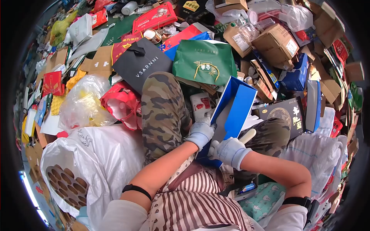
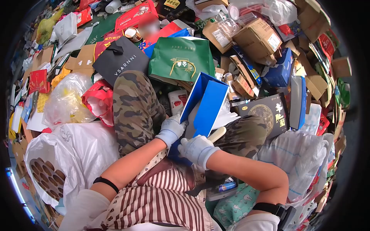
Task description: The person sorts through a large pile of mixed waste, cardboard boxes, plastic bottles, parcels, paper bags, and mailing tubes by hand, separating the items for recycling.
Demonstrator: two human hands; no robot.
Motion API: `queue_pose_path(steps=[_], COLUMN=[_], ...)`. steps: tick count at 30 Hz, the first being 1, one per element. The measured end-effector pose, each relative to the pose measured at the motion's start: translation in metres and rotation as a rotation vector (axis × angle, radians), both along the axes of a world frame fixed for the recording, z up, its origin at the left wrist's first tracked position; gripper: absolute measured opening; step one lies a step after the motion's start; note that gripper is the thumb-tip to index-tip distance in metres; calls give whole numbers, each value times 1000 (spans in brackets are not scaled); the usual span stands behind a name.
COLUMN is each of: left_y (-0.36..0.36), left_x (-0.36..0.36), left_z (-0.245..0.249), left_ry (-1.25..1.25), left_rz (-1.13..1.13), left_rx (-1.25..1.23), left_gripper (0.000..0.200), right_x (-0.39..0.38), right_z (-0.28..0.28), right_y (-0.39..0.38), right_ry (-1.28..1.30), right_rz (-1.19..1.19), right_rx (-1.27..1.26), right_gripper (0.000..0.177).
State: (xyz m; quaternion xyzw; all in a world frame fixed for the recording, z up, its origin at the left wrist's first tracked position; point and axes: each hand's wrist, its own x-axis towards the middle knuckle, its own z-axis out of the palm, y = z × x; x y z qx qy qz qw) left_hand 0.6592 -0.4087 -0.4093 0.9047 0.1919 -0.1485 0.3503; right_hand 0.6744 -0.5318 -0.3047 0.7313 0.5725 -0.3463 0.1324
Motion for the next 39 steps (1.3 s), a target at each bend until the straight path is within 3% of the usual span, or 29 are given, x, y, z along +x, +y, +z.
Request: queue_pose_path(steps=[2, 4, 5, 8, 11, 16, 20, 24, 29, 32, 35, 38, 39], left_y=[3, 1, 2, 9, 13, -12, -18, -21, -23, -23, -32, -40, -43], left_x=[3, -6, -11, -43, -61, -75, -79, -84, -84, -84, -84, -78, -80], left_z=[-1, 32, 38, 14, 23, 16, 8, -5, -6, -6, -15, -13, -18], left_ry=[18, -54, 7, -264, -157, -269, -306, -343, -352, -449, -480, -126, -197], left_rz=[8, -76, -131, -348, -392, -398, -339, -256, -229, -166, -106, 203, 175], left_rx=[-59, -67, -237, -448, -541, -293, -226, -360, -385, -544, -444, -933, -787], left_gripper=[66, 74, 78, 86, 89, 84, 85, 87, 85, 80, 80, 79, 79], right_x=[-4, 3, 7, 21, 27, 24, 12, 1, -5, -8, -15, -26, -32], right_z=[18, 22, 22, 22, 31, 29, 28, 32, 24, 21, 27, 39, 41], right_y=[-4, -13, -18, -43, -52, -51, -51, -50, -42, -38, -36, -59, -64], right_ry=[-55, -71, -84, -111, -87, -143, -272, -366, -281, -257, -277, -280, -284], right_rz=[68, 2, -45, -195, -209, -149, -80, -31, -159, -221, -197, -65, -71], right_rx=[-16, 31, 57, 124, 125, 156, 140, 200, 179, 174, 113, 170, 198], right_gripper=[21, 22, 22, 23, 21, 14, 13, 10, 9, 7, 6, 10, 11])
